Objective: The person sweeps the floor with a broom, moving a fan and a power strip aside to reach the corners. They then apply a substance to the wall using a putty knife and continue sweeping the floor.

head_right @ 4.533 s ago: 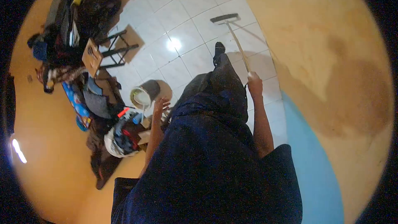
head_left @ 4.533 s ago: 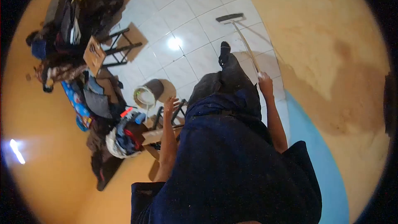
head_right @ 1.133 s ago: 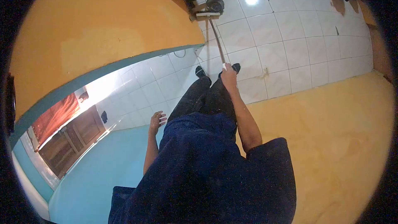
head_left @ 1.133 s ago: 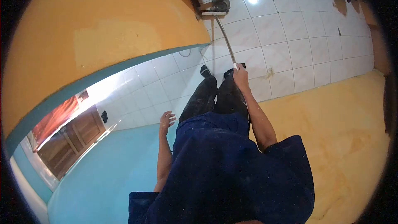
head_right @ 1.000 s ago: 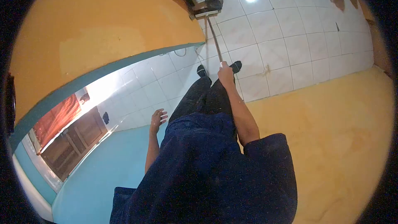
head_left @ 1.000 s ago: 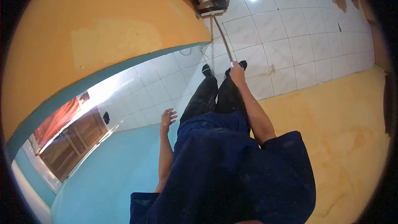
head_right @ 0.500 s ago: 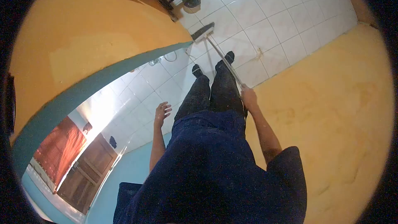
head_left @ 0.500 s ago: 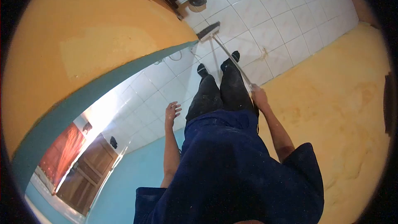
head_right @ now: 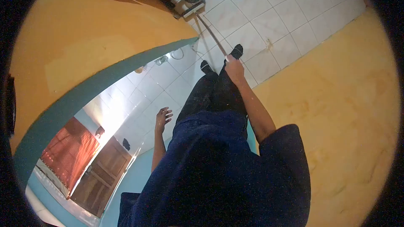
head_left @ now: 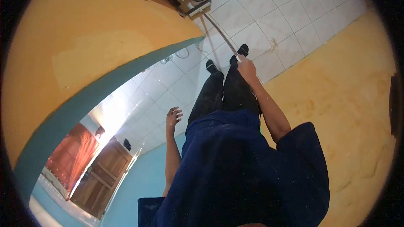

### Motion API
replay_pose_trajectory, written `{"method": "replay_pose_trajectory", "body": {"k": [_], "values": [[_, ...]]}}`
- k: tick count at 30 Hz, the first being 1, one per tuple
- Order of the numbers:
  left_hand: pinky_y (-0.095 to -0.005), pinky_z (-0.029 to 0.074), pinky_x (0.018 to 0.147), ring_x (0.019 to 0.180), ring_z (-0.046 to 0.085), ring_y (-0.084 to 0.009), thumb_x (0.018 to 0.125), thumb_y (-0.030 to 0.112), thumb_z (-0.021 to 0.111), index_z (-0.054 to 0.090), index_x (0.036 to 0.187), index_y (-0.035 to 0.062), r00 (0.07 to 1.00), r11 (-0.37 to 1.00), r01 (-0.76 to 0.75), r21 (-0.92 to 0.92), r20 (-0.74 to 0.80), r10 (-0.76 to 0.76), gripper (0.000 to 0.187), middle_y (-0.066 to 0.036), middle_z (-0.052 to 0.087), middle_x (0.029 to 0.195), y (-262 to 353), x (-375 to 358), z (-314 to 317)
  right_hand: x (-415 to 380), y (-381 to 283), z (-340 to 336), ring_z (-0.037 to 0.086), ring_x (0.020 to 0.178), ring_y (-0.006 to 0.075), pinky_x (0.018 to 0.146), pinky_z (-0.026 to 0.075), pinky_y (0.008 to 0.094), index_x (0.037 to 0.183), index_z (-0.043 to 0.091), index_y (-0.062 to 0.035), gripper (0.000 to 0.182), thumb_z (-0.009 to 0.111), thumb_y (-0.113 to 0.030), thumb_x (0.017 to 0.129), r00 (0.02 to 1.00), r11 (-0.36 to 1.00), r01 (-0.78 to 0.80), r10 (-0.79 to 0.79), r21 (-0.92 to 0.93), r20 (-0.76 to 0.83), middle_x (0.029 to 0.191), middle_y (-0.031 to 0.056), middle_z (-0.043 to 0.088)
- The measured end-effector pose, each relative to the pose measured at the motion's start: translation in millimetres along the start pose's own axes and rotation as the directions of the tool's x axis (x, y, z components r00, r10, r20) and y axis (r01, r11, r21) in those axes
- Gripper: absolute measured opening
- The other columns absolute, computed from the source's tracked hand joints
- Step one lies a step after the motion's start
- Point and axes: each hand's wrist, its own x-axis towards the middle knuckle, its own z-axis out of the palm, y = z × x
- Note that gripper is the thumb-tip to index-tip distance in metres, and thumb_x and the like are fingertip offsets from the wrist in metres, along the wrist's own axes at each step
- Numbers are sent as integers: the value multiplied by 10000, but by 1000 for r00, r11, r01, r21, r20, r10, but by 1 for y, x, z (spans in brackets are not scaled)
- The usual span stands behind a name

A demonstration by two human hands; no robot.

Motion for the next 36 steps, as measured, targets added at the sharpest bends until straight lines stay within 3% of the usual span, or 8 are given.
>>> {"method": "replay_pose_trajectory", "body": {"k": [4, 8, 10, 16, 17, 27, 32, 36], "values": [[-326, 498, 768, 961, 631, -196, 960, 304, 456, 513, 1273, 103, 998, 998, 56, 13, -27, -56, 376, -94, 637, 1141, 0, -8, -7, -7, 22, 1, 628, 825, 428, 738, 508, 519, 1144, 606, -146, 355, 563, -88, 797, 998, 998, 62, -62, -1, 1, 863, 214, 656], [-325, 494, 772, 956, 629, -192, 952, 277, 452, 508, 1278, 104, 998, 998, 67, 12, 1, -67, 373, -95, 638, 1135, 1, 2, -3, -59, 78, -38, 631, 869, 397, 762, 513, 501, 1204, 587, -140, 420, 578, -92, 788, 976, 982, -126, 148, -143, 159, 913, 218, 655], [-332, 489, 787, 954, 627, -187, 953, 269, 449, 513, 1271, 109, 999, 999, 36, -9, 18, -36, 361, -88, 640, 1121, 8, 9, 5, -83, 120, -52, 625, 882, 394, 769, 515, 494, 1224, 581, -149, 415, 583, -124, 810, 982, 973, -62, 99, -222, 159, 923, 212, 655], [-331, 489, 792, 959, 626, -182, 973, 299, 464, 516, 1261, 103, 996, 999, 5, 45, 87, -9, 352, -82, 640, 1126, 36, 23, 19, -96, 80, -118, 624, 863, 403, 756, 508, 498, 1239, 572, -158, 377, 563, -173, 863, 976, 969, -142, 171, -202, 136, 948, 183, 666], [-334, 492, 792, 964, 626, -184, 975, 301, 460, 513, 1264, 98, 996, 999, -37, 39, 88, 34, 357, -84, 640, 1128, 40, 21, 19, -94, 91, -107, 624, 849, 412, 754, 504, 500, 1249, 564, -174, 377, 550, -174, 872, 999, 996, -15, 19, -93, 50, 982, 167, 671], [-339, 491, 800, 981, 624, -204, 955, 308, 476, 508, 1268, 87, 999, 995, -41, 94, -1, 42, 386, -98, 633, 1136, 60, -12, 1, 38, 51, -14, 627, 877, 409, 782, 505, 506, 1214, 570, -152, 421, 564, -87, 798, 996, 997, 77, -77, -5, 42, 920, 225, 652], [-319, 500, 762, 960, 635, -199, 948, 272, 465, 512, 1266, 93, 1000, 999, -15, 49, -17, 16, 367, -93, 640, 1117, 53, -5, 9, -17, 80, -62, 622, 873, 404, 761, 509, 505, 1224, 532, -105, 460, 575, -48, 769, 973, 991, -31, 59, -128, 221, 897, 233, 632], [-355, 483, 822, 997, 621, -206, 957, 286, 470, 492, 1288, 105, 995, 995, 42, 87, 84, -49, 377, -98, 629, 1166, 54, 16, 24, -82, 128, -100, 630, 794, 394, 720, 506, 512, 1235, 543, -161, 427, 601, -118, 814, 967, 957, -76, 139, -279, 215, 836, 229, 633]]}}
